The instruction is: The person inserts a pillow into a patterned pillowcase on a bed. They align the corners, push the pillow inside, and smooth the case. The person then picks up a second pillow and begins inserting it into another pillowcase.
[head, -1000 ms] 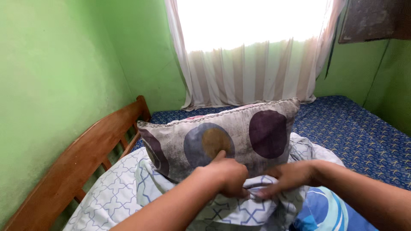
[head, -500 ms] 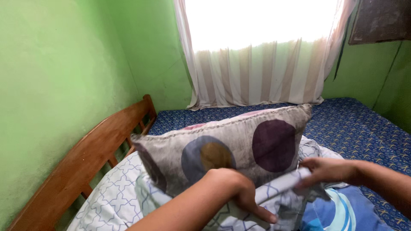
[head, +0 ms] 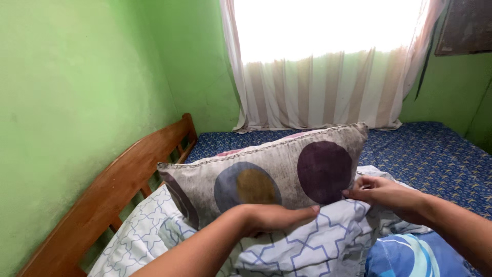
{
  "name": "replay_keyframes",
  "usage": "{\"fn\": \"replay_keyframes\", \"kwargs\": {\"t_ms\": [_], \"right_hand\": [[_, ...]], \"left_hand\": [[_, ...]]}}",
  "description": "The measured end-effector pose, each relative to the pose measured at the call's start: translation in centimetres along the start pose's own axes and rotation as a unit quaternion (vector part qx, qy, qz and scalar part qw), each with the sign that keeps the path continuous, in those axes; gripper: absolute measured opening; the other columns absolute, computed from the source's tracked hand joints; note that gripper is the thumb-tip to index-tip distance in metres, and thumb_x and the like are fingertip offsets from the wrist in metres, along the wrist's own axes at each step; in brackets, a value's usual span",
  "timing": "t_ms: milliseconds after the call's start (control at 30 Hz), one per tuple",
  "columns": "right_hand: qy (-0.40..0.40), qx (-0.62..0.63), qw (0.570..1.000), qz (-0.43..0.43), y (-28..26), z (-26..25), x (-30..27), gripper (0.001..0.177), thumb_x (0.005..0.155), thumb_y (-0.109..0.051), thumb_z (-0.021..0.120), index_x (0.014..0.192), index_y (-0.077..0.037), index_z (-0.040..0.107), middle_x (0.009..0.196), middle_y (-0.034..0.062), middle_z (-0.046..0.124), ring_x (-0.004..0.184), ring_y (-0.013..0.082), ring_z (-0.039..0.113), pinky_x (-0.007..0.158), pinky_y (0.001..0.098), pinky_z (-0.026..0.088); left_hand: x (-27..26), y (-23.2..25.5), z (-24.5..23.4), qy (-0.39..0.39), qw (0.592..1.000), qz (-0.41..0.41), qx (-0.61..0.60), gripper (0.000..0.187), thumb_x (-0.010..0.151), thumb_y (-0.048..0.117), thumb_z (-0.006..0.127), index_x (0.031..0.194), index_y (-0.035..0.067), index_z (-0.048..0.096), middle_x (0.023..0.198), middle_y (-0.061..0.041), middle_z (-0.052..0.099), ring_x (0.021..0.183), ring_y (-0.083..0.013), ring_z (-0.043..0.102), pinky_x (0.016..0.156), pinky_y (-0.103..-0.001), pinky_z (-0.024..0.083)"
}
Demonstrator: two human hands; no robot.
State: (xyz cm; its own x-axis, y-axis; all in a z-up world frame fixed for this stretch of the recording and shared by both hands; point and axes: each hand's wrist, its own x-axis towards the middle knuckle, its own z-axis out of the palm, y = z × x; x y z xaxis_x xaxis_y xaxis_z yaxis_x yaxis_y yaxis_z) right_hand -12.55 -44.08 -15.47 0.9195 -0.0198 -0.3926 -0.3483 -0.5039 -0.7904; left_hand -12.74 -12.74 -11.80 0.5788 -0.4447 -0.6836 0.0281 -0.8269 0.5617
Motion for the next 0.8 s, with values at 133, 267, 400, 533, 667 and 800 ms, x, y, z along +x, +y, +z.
{"fn": "replay_keyframes", "kwargs": {"t_ms": [133,267,400,533,667,800], "right_hand": [[0.054,-0.033,0.998,0.003,-1.2,0.4,-0.8,0.089,0.090,-0.053,0.070,0.162,-0.020,0.031,0.148,0.0210,0.046,0.146,0.0354,0.042,0.120,0.0510,0.035],[0.046,0.051,0.997,0.023,-3.1,2.6,-0.8,0.091,0.089,-0.056,0.065,0.164,-0.026,0.023,0.148,0.0178,0.055,0.145,0.0328,0.049,0.119,0.0511,0.037],[0.029,0.045,0.998,-0.037,-3.7,3.3,-1.2,0.084,0.085,-0.054,0.072,0.155,-0.020,0.040,0.138,0.0183,0.069,0.134,0.0303,0.063,0.116,0.0467,0.045],[0.032,0.043,0.998,-0.021,-5.1,3.8,-1.2,0.083,0.079,-0.050,0.077,0.151,-0.022,0.046,0.139,0.0178,0.069,0.132,0.0303,0.064,0.117,0.0449,0.042],[0.107,0.063,0.989,-0.079,-9.3,2.3,-1.6,0.090,0.084,-0.062,0.069,0.150,-0.006,0.043,0.151,0.0242,0.053,0.142,0.0373,0.049,0.120,0.0539,0.034],[0.165,0.159,0.971,-0.073,-16.6,-0.5,-3.3,0.088,0.092,-0.071,0.043,0.155,-0.010,0.036,0.158,0.0247,0.039,0.147,0.0432,0.036,0.121,0.0623,0.026]], "left_hand": [[-0.5,-0.8,-1.8,0.187,0.967,0.169,-0.024,0.079,0.092,0.068,0.042,0.131,0.002,0.061,0.132,-0.024,0.066,0.125,-0.0337,0.062,0.103,-0.044,0.048],[-2.0,-0.7,-2.5,0.447,0.860,0.242,0.047,0.058,0.095,0.034,0.061,0.146,0.009,0.047,0.112,-0.029,0.071,0.111,-0.0455,0.066,0.097,-0.049,0.052],[-3.3,-0.1,-2.3,0.436,0.883,0.090,0.147,0.097,0.088,0.040,0.077,0.161,0.013,0.018,0.107,-0.025,0.071,0.105,-0.0425,0.069,0.096,-0.049,0.053],[-4.0,-0.2,-3.5,0.479,0.860,0.108,0.139,0.055,0.090,0.039,0.071,0.138,0.016,0.058,0.111,-0.020,0.073,0.104,-0.0376,0.071,0.091,-0.049,0.054],[-4.9,0.1,-7.3,0.549,0.799,0.208,0.133,0.047,0.090,0.039,0.071,0.126,0.009,0.067,0.112,-0.019,0.073,0.101,-0.0368,0.071,0.086,-0.048,0.054],[-6.8,1.9,-11.9,0.586,0.788,0.180,0.055,0.048,0.094,0.044,0.065,0.128,0.011,0.065,0.100,-0.015,0.078,0.081,-0.0319,0.077,0.079,-0.042,0.058]]}}
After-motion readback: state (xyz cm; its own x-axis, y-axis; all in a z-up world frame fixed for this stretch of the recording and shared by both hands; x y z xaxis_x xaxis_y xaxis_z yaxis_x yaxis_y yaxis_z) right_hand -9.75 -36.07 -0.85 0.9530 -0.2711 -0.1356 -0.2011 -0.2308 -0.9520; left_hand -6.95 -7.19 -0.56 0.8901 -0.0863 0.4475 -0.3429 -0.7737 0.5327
